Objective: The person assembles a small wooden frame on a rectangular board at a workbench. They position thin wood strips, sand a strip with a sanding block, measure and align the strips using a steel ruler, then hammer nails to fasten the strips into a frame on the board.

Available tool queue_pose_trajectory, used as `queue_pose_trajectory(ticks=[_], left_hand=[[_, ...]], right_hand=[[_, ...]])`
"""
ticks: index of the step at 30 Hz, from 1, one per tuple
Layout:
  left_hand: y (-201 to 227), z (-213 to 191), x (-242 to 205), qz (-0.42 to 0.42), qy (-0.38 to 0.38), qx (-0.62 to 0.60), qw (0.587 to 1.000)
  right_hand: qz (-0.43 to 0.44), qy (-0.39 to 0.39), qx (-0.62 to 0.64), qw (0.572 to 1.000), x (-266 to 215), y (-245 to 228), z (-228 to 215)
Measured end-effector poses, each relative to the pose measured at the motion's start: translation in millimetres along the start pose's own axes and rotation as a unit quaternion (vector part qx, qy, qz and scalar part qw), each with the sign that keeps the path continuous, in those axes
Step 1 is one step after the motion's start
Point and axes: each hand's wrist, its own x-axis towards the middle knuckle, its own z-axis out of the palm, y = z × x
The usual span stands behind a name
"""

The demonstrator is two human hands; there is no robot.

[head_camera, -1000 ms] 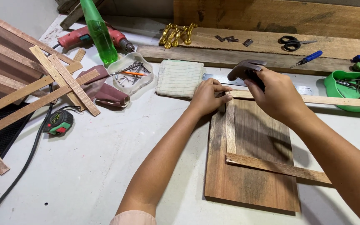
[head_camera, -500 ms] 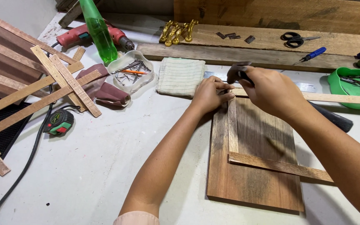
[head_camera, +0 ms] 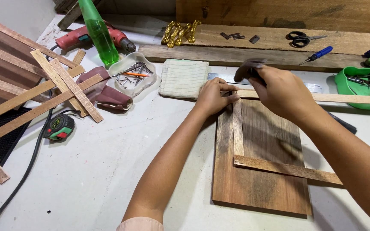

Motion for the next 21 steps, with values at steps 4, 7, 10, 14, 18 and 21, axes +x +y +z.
queue_pose_trajectory(ticks=[4,7,10,14,18,21], left_hand=[[-4.9,4.9,0.7,0.024,0.025,-0.024,0.999],[-3.6,5.5,3.3,-0.014,0.01,0.002,1.0],[-2.7,3.6,3.2,-0.011,0.006,-0.003,1.0],[-1.3,2.0,1.6,-0.004,0.006,-0.003,1.0],[-0.3,2.5,1.9,0.001,0.007,-0.004,1.0],[-4.1,3.5,1.8,0.001,0.004,-0.011,1.0]], right_hand=[[-0.09,0.114,0.064,0.987,-4.4,8.6,13.5],[-0.01,-0.043,-0.031,0.999,-3.0,14.1,22.9],[0.022,-0.08,-0.028,0.996,-1.5,7.7,12.4],[0.02,-0.043,-0.004,0.999,-2.7,-1.0,2.2],[-0.06,0.085,0.062,0.993,-10.0,7.4,12.1],[0.0,-0.039,-0.015,0.999,-11.3,16.1,30.7]])
